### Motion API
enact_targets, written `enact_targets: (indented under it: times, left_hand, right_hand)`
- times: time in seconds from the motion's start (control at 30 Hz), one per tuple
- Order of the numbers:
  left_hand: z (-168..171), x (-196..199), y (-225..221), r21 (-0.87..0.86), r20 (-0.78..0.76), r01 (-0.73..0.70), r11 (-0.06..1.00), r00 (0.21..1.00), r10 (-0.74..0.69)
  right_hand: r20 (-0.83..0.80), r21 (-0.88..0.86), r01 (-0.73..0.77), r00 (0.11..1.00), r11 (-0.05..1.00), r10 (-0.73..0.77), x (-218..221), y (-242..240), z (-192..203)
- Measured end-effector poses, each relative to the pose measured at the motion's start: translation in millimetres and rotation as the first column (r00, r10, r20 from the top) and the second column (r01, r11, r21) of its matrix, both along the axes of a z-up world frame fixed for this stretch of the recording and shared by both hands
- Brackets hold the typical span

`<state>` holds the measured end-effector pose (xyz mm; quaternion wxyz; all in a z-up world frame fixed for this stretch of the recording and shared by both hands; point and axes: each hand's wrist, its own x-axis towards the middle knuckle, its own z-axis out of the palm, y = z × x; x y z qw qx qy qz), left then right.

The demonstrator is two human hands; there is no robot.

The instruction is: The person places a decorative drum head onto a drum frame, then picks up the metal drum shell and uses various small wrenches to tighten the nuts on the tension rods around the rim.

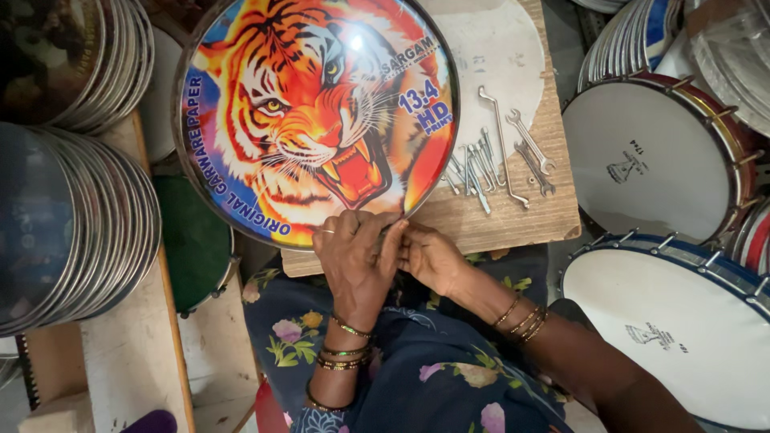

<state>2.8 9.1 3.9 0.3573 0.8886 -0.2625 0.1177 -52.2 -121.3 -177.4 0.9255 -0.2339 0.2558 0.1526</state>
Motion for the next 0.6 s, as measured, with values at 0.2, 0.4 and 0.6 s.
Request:
enact_targets:
  times: [0.2, 0.4, 0.6]
  left_hand:
    - [0.6, 1.5, -2.1, -0.017, 0.014, 0.005, 1.0, 1.0, -0.005]
    - [0.8, 3.0, -0.5, 0.01, 0.014, 0.007, 1.0, 1.0, -0.007]
    - [-0.1, 4.1, -0.1, -0.009, 0.029, 0.013, 1.0, 1.0, -0.013]
  right_hand:
    - [0.045, -0.024, 0.0, 0.999, 1.0, 0.001, 3.6, -1.6, -16.1]
    - [0.019, 0.109, -0.064, 0.998, 0.992, 0.063, 2.8, -7.0, -6.8]
    - [0.053, 0.024, -0.003, 0.999, 1.0, 0.002, 2.3, -1.3, -5.8]
